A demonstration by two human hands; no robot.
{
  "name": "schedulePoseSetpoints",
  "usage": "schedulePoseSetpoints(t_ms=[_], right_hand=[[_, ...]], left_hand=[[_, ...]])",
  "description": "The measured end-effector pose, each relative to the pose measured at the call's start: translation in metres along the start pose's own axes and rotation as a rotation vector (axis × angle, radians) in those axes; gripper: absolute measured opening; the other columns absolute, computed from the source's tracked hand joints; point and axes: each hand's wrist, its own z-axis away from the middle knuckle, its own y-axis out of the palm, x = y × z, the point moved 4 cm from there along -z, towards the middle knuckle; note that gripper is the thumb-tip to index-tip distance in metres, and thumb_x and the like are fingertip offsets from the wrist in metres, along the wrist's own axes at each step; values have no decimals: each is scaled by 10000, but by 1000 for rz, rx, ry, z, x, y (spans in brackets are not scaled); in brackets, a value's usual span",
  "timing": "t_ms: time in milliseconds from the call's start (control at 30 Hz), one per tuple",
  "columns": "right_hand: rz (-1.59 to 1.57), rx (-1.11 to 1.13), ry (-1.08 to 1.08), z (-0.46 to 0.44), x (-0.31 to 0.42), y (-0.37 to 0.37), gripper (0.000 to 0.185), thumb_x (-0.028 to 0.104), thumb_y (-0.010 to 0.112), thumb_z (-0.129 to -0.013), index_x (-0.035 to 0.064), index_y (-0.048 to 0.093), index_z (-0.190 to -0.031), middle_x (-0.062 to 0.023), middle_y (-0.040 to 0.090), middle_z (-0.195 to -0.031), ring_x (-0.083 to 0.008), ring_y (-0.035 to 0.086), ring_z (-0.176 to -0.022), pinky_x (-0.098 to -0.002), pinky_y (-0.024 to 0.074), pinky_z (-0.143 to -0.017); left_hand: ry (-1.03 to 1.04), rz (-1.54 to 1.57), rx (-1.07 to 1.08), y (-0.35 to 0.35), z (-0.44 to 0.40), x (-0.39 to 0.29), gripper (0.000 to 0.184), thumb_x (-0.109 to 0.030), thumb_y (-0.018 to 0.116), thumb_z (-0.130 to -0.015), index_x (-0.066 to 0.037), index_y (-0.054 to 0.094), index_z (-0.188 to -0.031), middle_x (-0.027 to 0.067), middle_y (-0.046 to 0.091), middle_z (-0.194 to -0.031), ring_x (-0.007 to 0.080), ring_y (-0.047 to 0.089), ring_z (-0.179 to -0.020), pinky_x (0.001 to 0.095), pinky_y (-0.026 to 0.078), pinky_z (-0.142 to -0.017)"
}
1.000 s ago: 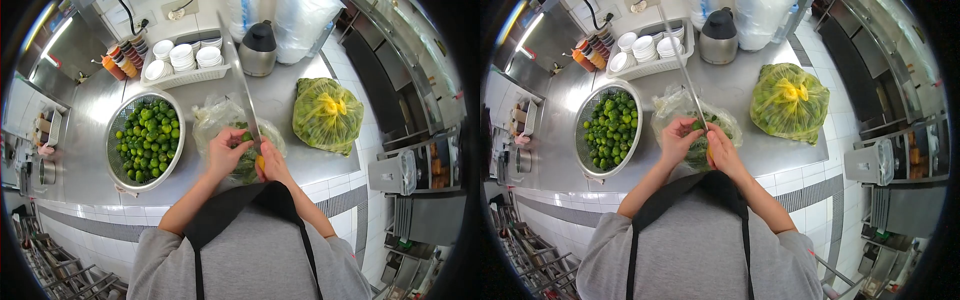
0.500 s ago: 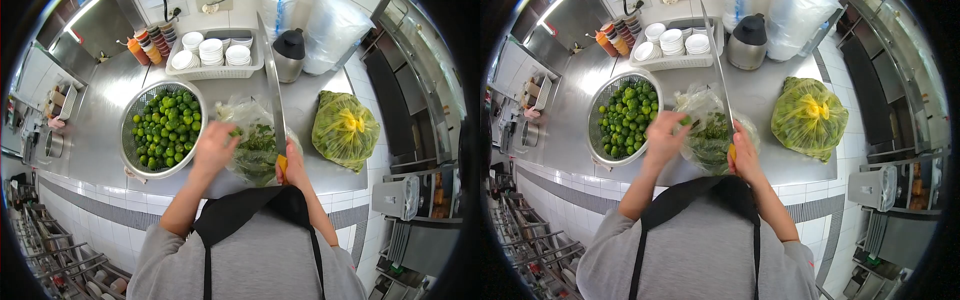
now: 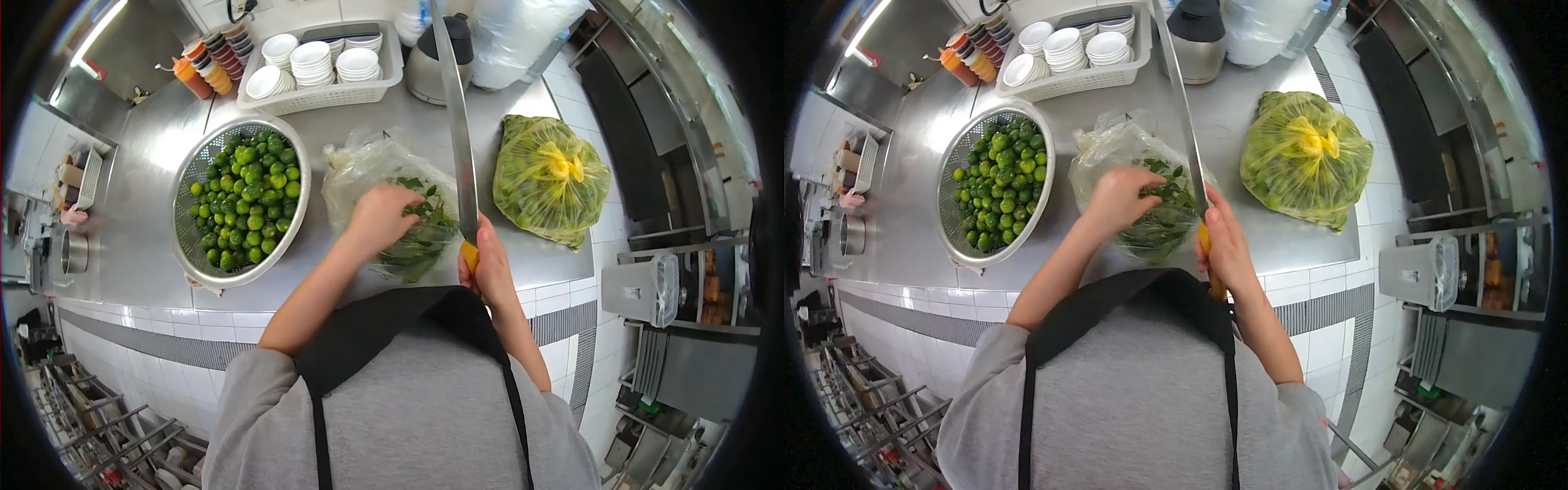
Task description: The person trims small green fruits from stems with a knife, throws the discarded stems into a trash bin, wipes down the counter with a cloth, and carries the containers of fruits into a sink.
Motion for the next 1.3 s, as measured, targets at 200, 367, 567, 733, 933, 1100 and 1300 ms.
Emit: schedulePoseSetpoints(t_ms=[200,367,567,733,933,1100,1300], right_hand=[[-18,-28,-28,7,-11,-8,477,361,337,-929,106,296,-1330,-10,391,-497,-80,370,-408,-217,336,-396],[-14,-23,-22,5,-16,-4,466,336,347,-931,100,297,-1329,-7,387,-504,-78,373,-410,-216,335,-394],[-9,83,-85,-4,-18,9,456,304,354,-934,76,307,-1326,11,366,-531,-73,398,-434,-210,342,-406],[-4,109,-111,-10,-15,26,454,262,396,-926,87,313,-1336,25,399,-567,-59,409,-487,-208,348,-442],[106,75,-185,-12,-13,31,461,250,462,-902,142,342,-1333,20,448,-566,-57,400,-492,-214,343,-462],[127,48,-173,-15,-15,31,450,271,485,-894,149,378,-1314,20,438,-538,-56,386,-462,-214,338,-454],[-41,29,-65,-15,-9,32,434,335,414,-920,102,417,-1286,38,398,-519,-45,377,-439,-206,324,-427]], left_hand=[[83,-56,274,56,-13,-5,313,-258,685,-652,-65,642,-895,122,596,-829,300,552,-807,398,434,-723],[105,-40,79,39,-7,-12,317,-193,685,-670,-55,618,-947,91,581,-824,250,563,-786,351,449,-701],[-471,1192,137,14,21,10,327,22,549,-759,1,534,-1085,49,584,-954,111,585,-807,212,477,-632],[-521,1411,51,13,26,9,363,45,558,-774,-2,512,-1131,55,570,-1015,129,587,-839,233,481,-722],[-420,1313,-83,11,23,5,280,62,623,-739,22,540,-1004,87,596,-957,123,578,-852,240,479,-760],[-381,1243,-134,9,21,5,247,69,626,-733,28,543,-962,88,612,-904,131,585,-844,241,480,-764],[-358,1319,-135,5,22,5,267,76,626,-729,25,555,-981,94,617,-921,131,587,-843,245,482,-757]])
